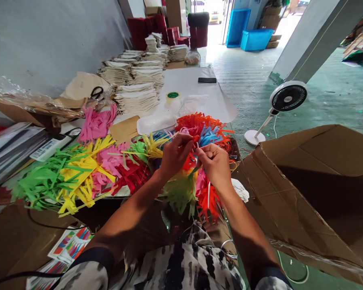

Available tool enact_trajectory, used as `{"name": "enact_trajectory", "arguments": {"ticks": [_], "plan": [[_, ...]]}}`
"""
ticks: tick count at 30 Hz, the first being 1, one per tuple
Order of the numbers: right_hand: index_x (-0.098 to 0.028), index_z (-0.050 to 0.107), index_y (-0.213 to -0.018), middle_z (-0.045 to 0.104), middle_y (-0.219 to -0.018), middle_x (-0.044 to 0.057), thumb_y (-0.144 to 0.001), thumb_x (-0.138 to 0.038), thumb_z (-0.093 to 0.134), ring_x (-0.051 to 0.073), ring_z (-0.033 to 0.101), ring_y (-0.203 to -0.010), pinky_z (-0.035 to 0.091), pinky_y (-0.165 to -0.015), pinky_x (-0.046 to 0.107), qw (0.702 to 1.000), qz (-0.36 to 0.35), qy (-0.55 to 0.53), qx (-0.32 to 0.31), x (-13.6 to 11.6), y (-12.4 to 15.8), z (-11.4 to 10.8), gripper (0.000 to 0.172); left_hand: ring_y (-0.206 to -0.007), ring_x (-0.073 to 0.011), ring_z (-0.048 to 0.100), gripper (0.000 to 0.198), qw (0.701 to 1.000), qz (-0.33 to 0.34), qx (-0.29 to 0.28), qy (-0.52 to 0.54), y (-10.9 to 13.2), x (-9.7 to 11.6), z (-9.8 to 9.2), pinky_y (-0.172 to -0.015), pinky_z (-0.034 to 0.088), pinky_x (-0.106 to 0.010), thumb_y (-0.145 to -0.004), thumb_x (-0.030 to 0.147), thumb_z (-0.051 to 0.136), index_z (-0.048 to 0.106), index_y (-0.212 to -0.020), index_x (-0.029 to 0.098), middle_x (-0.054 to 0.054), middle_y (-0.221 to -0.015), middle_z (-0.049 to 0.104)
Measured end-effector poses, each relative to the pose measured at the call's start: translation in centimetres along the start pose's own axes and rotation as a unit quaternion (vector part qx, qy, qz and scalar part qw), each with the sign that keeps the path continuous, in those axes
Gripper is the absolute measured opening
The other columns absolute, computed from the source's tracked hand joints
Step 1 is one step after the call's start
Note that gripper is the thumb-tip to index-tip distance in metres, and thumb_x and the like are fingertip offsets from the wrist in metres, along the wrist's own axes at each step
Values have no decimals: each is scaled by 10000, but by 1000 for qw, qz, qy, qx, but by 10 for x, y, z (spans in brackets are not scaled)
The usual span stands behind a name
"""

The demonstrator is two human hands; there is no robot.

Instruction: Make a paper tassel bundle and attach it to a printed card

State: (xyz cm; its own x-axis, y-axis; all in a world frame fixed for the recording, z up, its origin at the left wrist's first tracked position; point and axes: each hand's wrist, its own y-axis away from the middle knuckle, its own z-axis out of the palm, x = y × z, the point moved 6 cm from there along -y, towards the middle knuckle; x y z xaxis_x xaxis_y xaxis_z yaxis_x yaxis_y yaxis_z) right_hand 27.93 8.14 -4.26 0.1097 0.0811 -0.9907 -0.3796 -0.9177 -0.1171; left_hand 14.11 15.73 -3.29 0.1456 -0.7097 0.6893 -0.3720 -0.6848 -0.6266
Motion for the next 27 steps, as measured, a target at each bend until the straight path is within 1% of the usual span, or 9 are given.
{"name": "enact_trajectory", "arguments": {"ticks": [3, 6, 9, 12, 17, 20, 23, 25, 27], "plan": [[-206, 675, -741, 608, -550, -18, -826, -503, 797, 117, 422, -475, 283, -495, 276, 999, 22, -45, -3, 6, -5, -1, 332, -787, -119, 733, 149, 1000, 20, -6, -20, 2, 1, 1, -737, 537, -235, -1078, 354, 584, 635, -1115, 219, -12, -948, 777], [-212, 640, -696, 567, -522, -28, -782, -558, 828, 110, 394, -465, 268, -487, 276, 998, 31, -51, -6, 8, -7, -1, 403, -812, -127, 736, 138, 997, 45, -11, -56, 4, 2, 2, -745, 532, -244, -1076, 339, 581, 640, -1121, 223, -16, -983, 787], [-214, 627, -691, 559, -524, -28, -785, -589, 822, 108, 385, -466, 256, -485, 275, 999, 31, -42, -8, 7, -7, -1, 433, -858, -134, 742, 153, 994, 72, -23, -80, 6, 3, 5, -773, 535, -250, -1086, 337, 562, 641, -1143, 219, -29, -1027, 790], [-207, 654, -716, 575, -536, -25, -804, -568, 823, 109, 391, -474, 264, -491, 276, 999, 26, -40, -6, 9, -6, -3, 408, -916, -148, 745, 168, 990, 107, -32, -88, 7, 6, 6, -814, 542, -265, -1098, 333, 545, 642, -1151, 206, -52, -1043, 786], [-200, 691, -781, 606, -575, -21, -836, -575, 829, 117, 424, -496, 294, -500, 276, 999, 7, -37, -3, 11, -5, -8, 403, -934, -161, 722, 162, 988, 132, -64, -51, 8, 11, 3, -826, 555, -288, -1090, 326, 553, 655, -1118, 203, -74, -1020, 765], [-200, 690, -780, 624, -595, -12, -844, -594, 819, 118, 432, -505, 309, -505, 276, 1000, 1, -21, -12, 9, -4, -8, 419, -889, -157, 703, 243, 994, 91, -63, 5, 5, 10, 0, -804, 563, -292, -1083, 405, 561, 690, -1029, 206, -63, -980, 749], [-204, 689, -783, 633, -601, -11, -863, -580, 802, 119, 437, -505, 319, -507, 277, 1000, -4, -14, -24, 5, -1, -6, 400, -731, -133, 655, 390, 994, -20, -50, 93, 1, -1, 1, -681, 547, -272, -1059, 523, 582, 698, -877, 198, -18, -809, 707], [-206, 690, -786, 631, -595, -14, -872, -566, 795, 118, 435, -497, 316, -502, 278, 999, -3, -10, -31, 2, 1, -5, 384, -678, -123, 635, 428, 981, -91, -55, 161, 0, -9, 5, -630, 537, -261, -984, 589, 679, 696, -831, 190, -1, -754, 685], [-206, 693, -787, 626, -587, -18, -878, -560, 794, 116, 433, -491, 310, -498, 277, 999, -5, -5, -36, 1, 2, -5, 379, -694, -123, 653, 431, 964, -134, -59, 220, -1, -14, 7, -624, 544, -251, -877, 609, 801, 706, -870, 189, 1, -781, 703]]}}
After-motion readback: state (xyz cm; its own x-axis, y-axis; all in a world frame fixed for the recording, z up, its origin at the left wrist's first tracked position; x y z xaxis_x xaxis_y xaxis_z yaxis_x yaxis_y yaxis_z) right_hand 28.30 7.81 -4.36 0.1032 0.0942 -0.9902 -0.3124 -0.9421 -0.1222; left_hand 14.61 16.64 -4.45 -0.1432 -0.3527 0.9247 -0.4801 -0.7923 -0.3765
